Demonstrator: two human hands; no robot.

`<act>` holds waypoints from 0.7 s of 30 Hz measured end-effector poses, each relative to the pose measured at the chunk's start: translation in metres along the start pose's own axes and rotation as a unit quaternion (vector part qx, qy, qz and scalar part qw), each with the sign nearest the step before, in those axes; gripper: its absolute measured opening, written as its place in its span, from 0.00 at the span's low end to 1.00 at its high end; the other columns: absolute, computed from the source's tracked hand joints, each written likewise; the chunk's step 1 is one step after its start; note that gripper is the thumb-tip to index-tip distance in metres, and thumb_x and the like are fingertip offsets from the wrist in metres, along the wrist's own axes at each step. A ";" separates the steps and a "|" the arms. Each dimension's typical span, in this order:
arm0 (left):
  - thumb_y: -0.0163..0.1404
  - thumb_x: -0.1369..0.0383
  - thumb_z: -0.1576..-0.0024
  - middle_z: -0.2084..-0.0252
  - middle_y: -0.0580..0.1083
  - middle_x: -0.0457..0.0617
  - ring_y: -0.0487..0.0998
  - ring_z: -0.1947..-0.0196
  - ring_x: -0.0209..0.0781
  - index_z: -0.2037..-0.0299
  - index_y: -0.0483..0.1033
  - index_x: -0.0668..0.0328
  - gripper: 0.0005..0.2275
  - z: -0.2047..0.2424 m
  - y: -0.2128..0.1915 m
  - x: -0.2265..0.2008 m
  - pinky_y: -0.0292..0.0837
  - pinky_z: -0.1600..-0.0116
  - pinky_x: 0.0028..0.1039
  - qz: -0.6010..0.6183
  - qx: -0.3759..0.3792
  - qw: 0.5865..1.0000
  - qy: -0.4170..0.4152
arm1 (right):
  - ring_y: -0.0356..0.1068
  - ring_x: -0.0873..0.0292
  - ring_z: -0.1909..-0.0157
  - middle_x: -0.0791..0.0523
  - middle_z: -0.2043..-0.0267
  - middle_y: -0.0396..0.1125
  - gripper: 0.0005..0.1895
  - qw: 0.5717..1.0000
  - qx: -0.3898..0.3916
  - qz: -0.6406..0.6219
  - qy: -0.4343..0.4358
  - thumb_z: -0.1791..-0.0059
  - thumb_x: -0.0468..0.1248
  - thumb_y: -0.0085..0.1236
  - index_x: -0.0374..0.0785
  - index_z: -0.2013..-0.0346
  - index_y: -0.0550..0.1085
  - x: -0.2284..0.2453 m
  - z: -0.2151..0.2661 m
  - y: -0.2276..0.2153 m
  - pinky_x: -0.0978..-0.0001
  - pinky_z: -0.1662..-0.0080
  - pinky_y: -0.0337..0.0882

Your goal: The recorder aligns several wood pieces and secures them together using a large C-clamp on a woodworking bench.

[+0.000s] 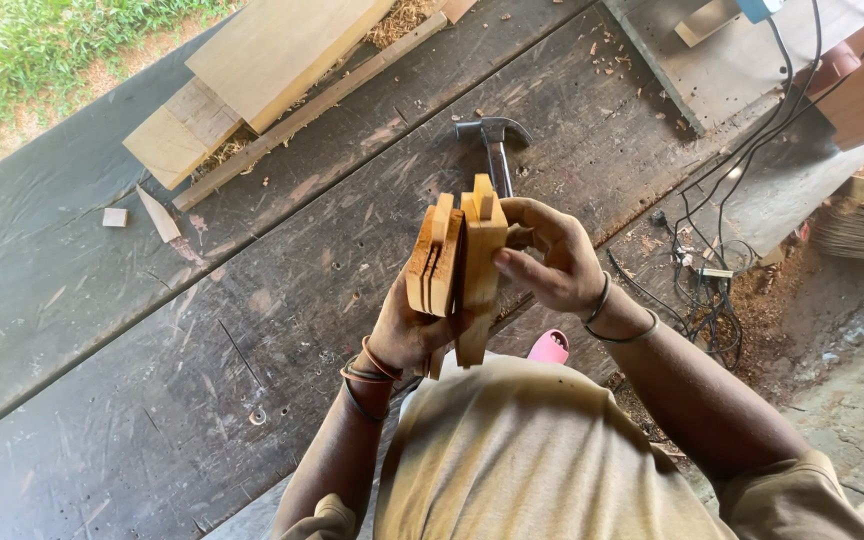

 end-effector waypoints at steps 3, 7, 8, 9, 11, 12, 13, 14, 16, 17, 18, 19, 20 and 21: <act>0.61 0.72 0.46 0.41 0.73 0.51 0.75 0.40 0.40 0.33 0.61 0.65 0.31 -0.001 0.002 -0.001 0.74 0.35 0.36 0.015 0.005 1.000 -0.006 | 0.72 0.65 0.44 0.54 0.46 0.73 0.28 0.998 -0.020 -0.055 0.036 0.45 0.39 0.60 0.26 0.34 0.65 -0.022 -0.001 -0.005 0.71 0.42 0.73; 0.61 0.71 0.44 0.42 0.74 0.51 0.75 0.41 0.40 0.33 0.63 0.66 0.29 -0.003 -0.001 -0.001 0.75 0.36 0.35 -0.003 0.000 1.000 0.008 | 0.71 0.66 0.45 0.55 0.47 0.72 0.28 0.994 -0.038 -0.079 0.059 0.44 0.39 0.59 0.26 0.34 0.65 -0.039 -0.004 -0.009 0.73 0.44 0.72; 0.61 0.71 0.44 0.42 0.74 0.51 0.75 0.41 0.40 0.33 0.63 0.66 0.29 -0.004 -0.001 -0.002 0.75 0.36 0.35 -0.003 0.000 1.000 0.007 | 0.71 0.66 0.45 0.55 0.47 0.72 0.28 0.994 -0.038 -0.080 0.059 0.44 0.39 0.59 0.26 0.34 0.65 -0.040 -0.005 -0.009 0.73 0.44 0.72; 0.61 0.71 0.44 0.42 0.74 0.50 0.76 0.42 0.39 0.33 0.63 0.66 0.29 -0.004 -0.002 -0.003 0.75 0.37 0.35 -0.003 -0.006 1.000 0.006 | 0.71 0.66 0.45 0.54 0.46 0.73 0.28 0.995 -0.039 -0.074 0.061 0.44 0.40 0.59 0.26 0.34 0.66 -0.041 -0.007 -0.009 0.72 0.44 0.72; 0.61 0.70 0.44 0.43 0.74 0.50 0.76 0.43 0.39 0.34 0.63 0.66 0.29 -0.005 -0.006 0.000 0.76 0.38 0.35 -0.003 -0.013 1.000 0.005 | 0.71 0.65 0.45 0.54 0.46 0.73 0.28 0.995 -0.039 -0.068 0.062 0.44 0.41 0.59 0.26 0.35 0.66 -0.043 -0.012 -0.008 0.72 0.43 0.73; 0.60 0.71 0.44 0.45 0.75 0.50 0.77 0.44 0.39 0.35 0.64 0.66 0.27 -0.006 -0.011 0.005 0.77 0.39 0.34 -0.032 -0.020 0.999 0.000 | 0.72 0.65 0.45 0.54 0.46 0.73 0.28 0.995 -0.041 -0.056 0.067 0.44 0.43 0.58 0.27 0.36 0.67 -0.046 -0.015 -0.008 0.71 0.44 0.74; 0.59 0.72 0.44 0.46 0.76 0.50 0.77 0.46 0.39 0.36 0.65 0.66 0.26 -0.006 -0.015 0.010 0.77 0.41 0.34 -0.060 -0.028 0.998 -0.005 | 0.72 0.65 0.45 0.54 0.45 0.73 0.28 0.995 -0.044 -0.043 0.072 0.44 0.44 0.58 0.27 0.37 0.68 -0.049 -0.017 -0.009 0.70 0.44 0.74; 0.59 0.72 0.44 0.46 0.76 0.50 0.77 0.46 0.39 0.36 0.65 0.66 0.26 -0.006 -0.014 0.008 0.77 0.41 0.34 -0.060 -0.028 0.998 -0.005 | 0.72 0.65 0.45 0.54 0.45 0.73 0.28 0.995 -0.044 -0.043 0.072 0.44 0.44 0.58 0.27 0.37 0.68 -0.052 -0.018 -0.008 0.70 0.44 0.74; 0.57 0.75 0.46 0.47 0.76 0.50 0.78 0.47 0.39 0.37 0.66 0.66 0.25 -0.008 -0.012 0.004 0.78 0.42 0.34 -0.037 -0.029 0.999 0.000 | 0.73 0.64 0.45 0.53 0.45 0.73 0.27 0.994 -0.057 -0.027 0.095 0.45 0.45 0.57 0.27 0.38 0.69 -0.062 -0.020 -0.009 0.70 0.45 0.75; 0.57 0.75 0.46 0.47 0.76 0.50 0.78 0.47 0.39 0.37 0.66 0.66 0.25 -0.008 -0.012 0.002 0.78 0.42 0.34 -0.037 -0.030 0.999 0.001 | 0.73 0.64 0.45 0.53 0.45 0.73 0.27 0.994 -0.056 -0.026 0.094 0.45 0.45 0.57 0.27 0.38 0.69 -0.063 -0.021 -0.009 0.70 0.45 0.75; 0.56 0.75 0.46 0.48 0.76 0.50 0.78 0.47 0.39 0.38 0.67 0.66 0.24 -0.008 -0.012 0.002 0.78 0.42 0.34 -0.034 -0.031 0.999 -0.004 | 0.73 0.64 0.46 0.53 0.45 0.73 0.27 0.993 -0.059 -0.023 0.103 0.45 0.45 0.57 0.28 0.38 0.69 -0.065 -0.021 -0.009 0.70 0.46 0.75; 0.56 0.76 0.46 0.48 0.76 0.49 0.78 0.48 0.38 0.38 0.68 0.66 0.23 -0.009 -0.012 0.002 0.78 0.42 0.34 -0.031 -0.031 0.999 -0.008 | 0.73 0.63 0.46 0.52 0.45 0.74 0.27 0.992 -0.062 -0.020 0.112 0.45 0.45 0.57 0.28 0.38 0.70 -0.068 -0.021 -0.010 0.70 0.47 0.75; 0.56 0.76 0.46 0.48 0.76 0.49 0.78 0.48 0.38 0.38 0.68 0.66 0.23 -0.008 -0.012 0.001 0.78 0.42 0.34 -0.031 -0.032 0.999 -0.008 | 0.73 0.63 0.46 0.52 0.45 0.74 0.27 0.992 -0.062 -0.020 0.112 0.45 0.45 0.57 0.28 0.38 0.70 -0.068 -0.020 -0.009 0.70 0.47 0.75; 0.56 0.76 0.45 0.48 0.76 0.49 0.78 0.48 0.38 0.38 0.68 0.66 0.23 -0.008 -0.011 0.000 0.78 0.42 0.33 -0.025 -0.025 0.999 -0.003 | 0.72 0.63 0.46 0.52 0.45 0.73 0.27 0.992 -0.059 -0.023 0.110 0.45 0.45 0.57 0.28 0.38 0.70 -0.067 -0.020 -0.009 0.70 0.46 0.75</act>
Point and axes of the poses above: each hand's wrist, its own z-axis away from the middle knuckle, its own y-axis out of the palm, x = y × z, the point moved 10 cm from there along -z, towards the middle knuckle
